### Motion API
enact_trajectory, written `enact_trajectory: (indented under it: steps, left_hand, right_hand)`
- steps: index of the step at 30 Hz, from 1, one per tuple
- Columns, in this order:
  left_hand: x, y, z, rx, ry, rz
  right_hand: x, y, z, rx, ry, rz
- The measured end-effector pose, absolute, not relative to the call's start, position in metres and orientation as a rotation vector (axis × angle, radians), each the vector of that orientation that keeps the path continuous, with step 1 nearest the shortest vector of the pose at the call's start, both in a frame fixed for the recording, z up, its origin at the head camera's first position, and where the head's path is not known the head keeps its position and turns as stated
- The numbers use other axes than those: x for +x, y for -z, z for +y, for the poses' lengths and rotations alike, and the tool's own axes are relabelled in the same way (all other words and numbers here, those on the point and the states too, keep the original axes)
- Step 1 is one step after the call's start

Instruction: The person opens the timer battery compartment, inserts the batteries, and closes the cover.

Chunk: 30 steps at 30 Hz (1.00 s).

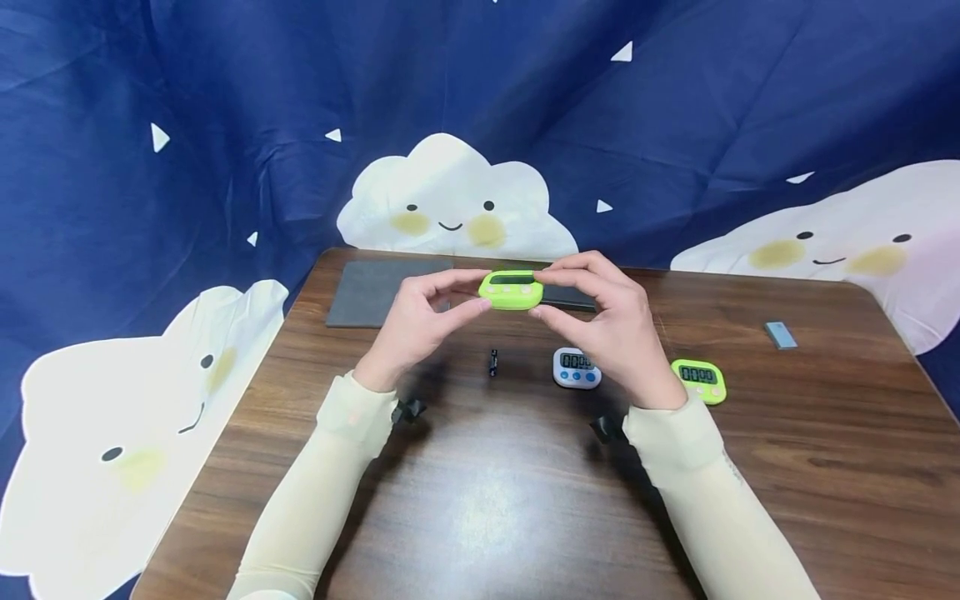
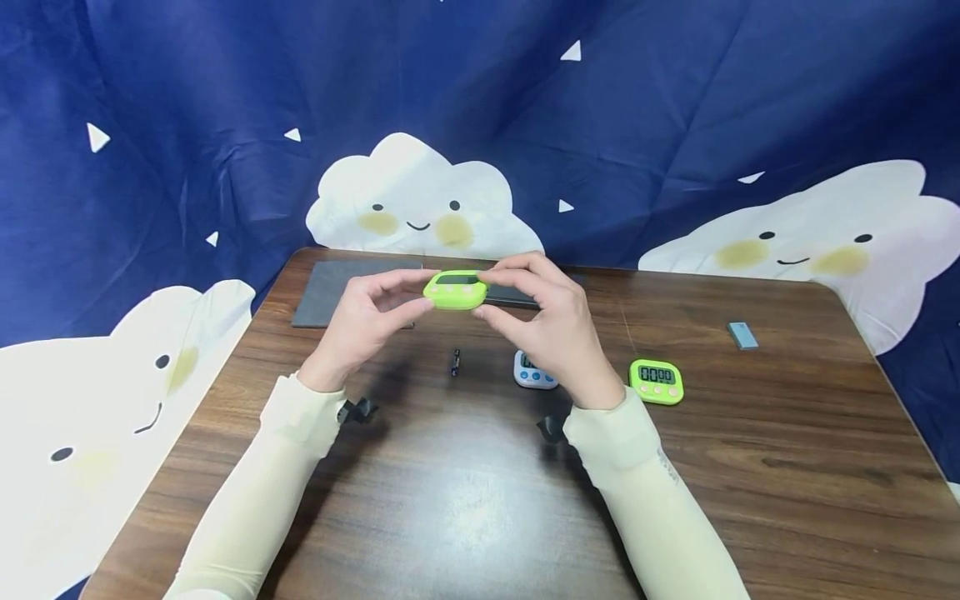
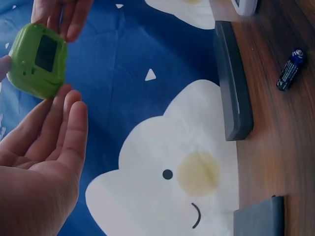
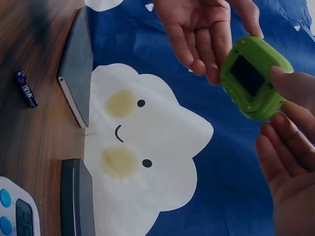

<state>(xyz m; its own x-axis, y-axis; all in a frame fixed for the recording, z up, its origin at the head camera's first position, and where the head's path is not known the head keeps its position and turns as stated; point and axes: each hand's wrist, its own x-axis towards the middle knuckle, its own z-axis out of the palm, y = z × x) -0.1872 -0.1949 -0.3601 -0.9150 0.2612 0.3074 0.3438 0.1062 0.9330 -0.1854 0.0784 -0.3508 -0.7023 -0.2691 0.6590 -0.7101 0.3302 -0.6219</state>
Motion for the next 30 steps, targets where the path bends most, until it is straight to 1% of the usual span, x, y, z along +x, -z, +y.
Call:
enact_trajectory:
  steps: [6, 20, 24, 30]
  left_hand:
    - [-0.186, 0.36, -0.195, -0.598, 1.988, -2.311]
    - [-0.188, 0.364, -0.192, -0.524, 1.861, -2.432]
    - [-0.187, 0.365, -0.191, -0.572, 1.72, -2.48]
    - [-0.188, 0.371, -0.188, -0.726, 1.345, -2.411]
  right_hand:
    - [-0.187, 0.354, 0.076, 0.891, -1.264, -2.147]
    - [-0.19, 0.356, 0.078, 0.819, -1.212, -2.209]
    - [-0.191, 0.353, 0.078, 0.724, -1.287, -2.279]
    - [-0.189, 0.35, 0.082, 0.535, -1.558, -2.428]
